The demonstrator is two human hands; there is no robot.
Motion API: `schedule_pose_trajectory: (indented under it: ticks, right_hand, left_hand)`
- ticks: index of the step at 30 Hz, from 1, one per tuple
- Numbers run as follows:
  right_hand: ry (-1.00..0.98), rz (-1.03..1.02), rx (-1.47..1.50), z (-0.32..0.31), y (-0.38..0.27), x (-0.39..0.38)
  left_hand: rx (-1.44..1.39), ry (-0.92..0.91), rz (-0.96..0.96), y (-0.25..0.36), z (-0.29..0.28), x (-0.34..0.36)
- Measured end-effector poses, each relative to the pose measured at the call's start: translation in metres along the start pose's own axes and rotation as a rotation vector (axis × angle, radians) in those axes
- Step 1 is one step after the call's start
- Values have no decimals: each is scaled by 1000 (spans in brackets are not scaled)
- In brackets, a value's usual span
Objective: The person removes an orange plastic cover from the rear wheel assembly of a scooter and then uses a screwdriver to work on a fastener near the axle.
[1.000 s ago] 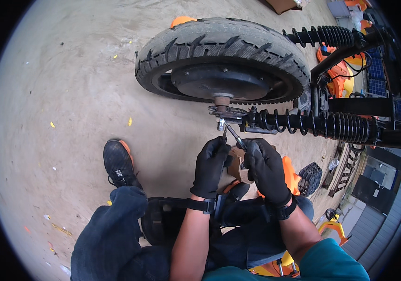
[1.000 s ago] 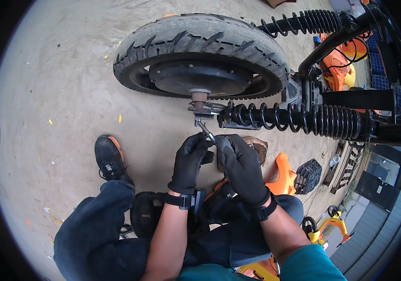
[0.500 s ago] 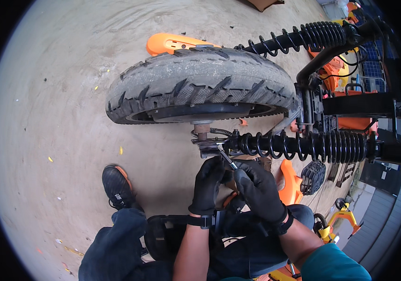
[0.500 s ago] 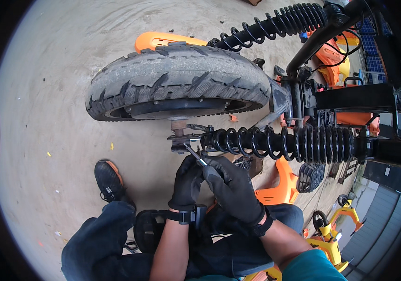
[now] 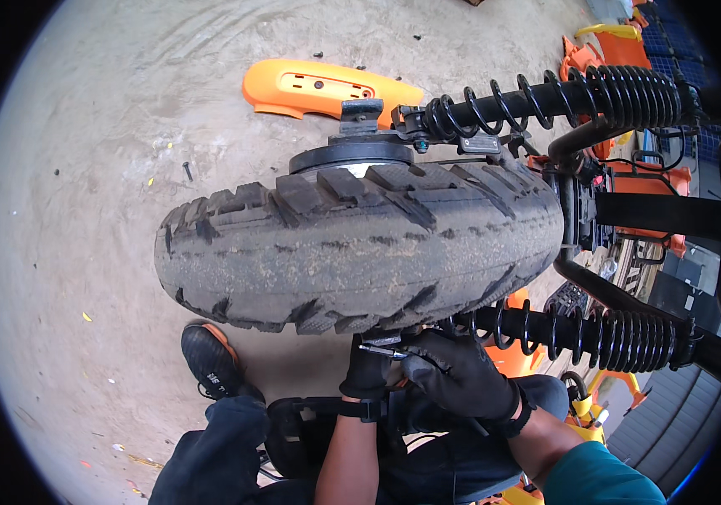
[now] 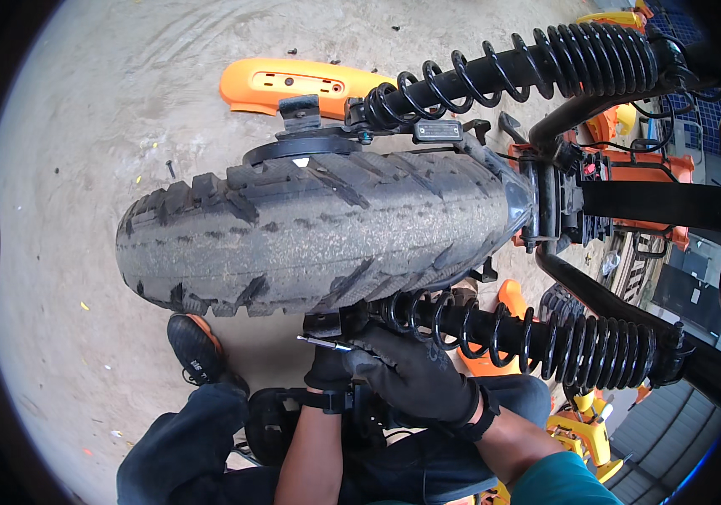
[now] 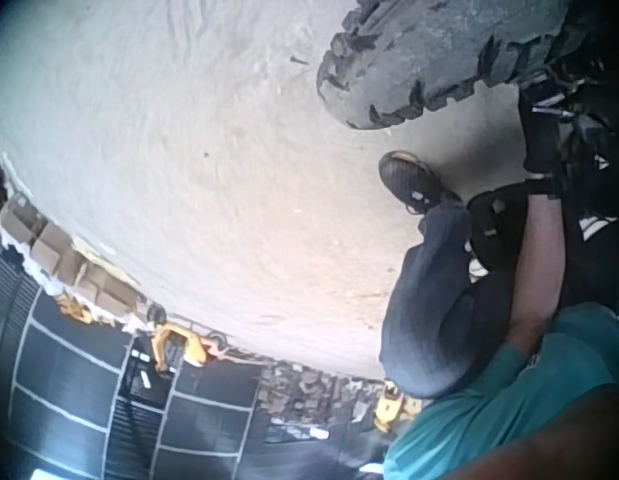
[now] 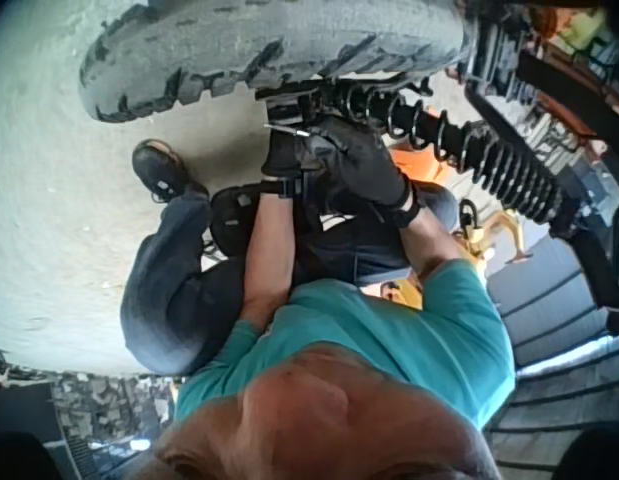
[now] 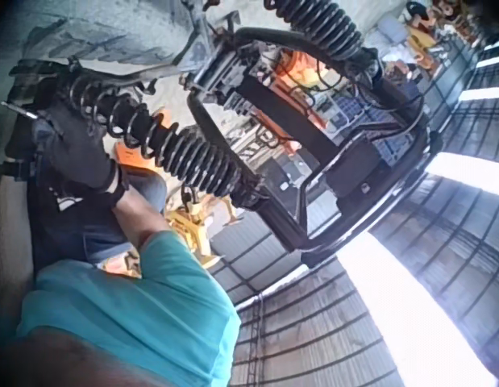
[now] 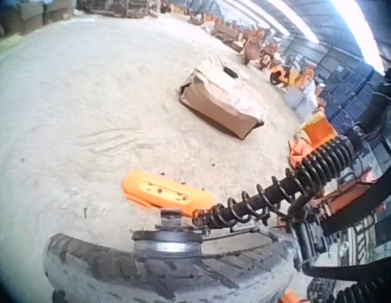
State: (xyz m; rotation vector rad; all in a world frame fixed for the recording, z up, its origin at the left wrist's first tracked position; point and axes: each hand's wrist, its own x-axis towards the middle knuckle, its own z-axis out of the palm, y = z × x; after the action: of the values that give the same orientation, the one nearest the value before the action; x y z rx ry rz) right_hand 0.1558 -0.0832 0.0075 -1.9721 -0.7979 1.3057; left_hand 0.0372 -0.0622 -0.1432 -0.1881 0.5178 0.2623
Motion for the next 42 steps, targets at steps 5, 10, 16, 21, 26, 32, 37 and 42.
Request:
schedule_pose_trajectory:
  ticks: [5, 10, 16, 21, 26, 32, 37, 42]
  right_hand:
    - [-110, -10, 84, -5, 14, -6]
    - [-119, -101, -80, -7, 20, -8]
    - [-118, -150, -65, -6, 22, -3]
    - [-87, 82, 67, -3, 15, -6]
    - [-15, 41, -139, -5, 10, -4]
    - [49, -46, -213, -2, 7, -9]
    - [6, -36, -232, 6, 3, -19]
    - [13, -54, -245, 12, -8, -32]
  left_hand:
    - [-294, -3, -82, -18, -44, -5]
    - [-230, 198, -195, -45, -158, -12]
    - [-81, 148, -132, -32, -119, -9]
    - [-151, -132, -79, -6, -26, 9]
    - [96, 103, -7, 1, -12, 6]
    - [695, 85, 232, 5, 0, -2]
    - [637, 89, 177, -2, -20, -10]
    - [383, 121, 135, -9, -22, -19]
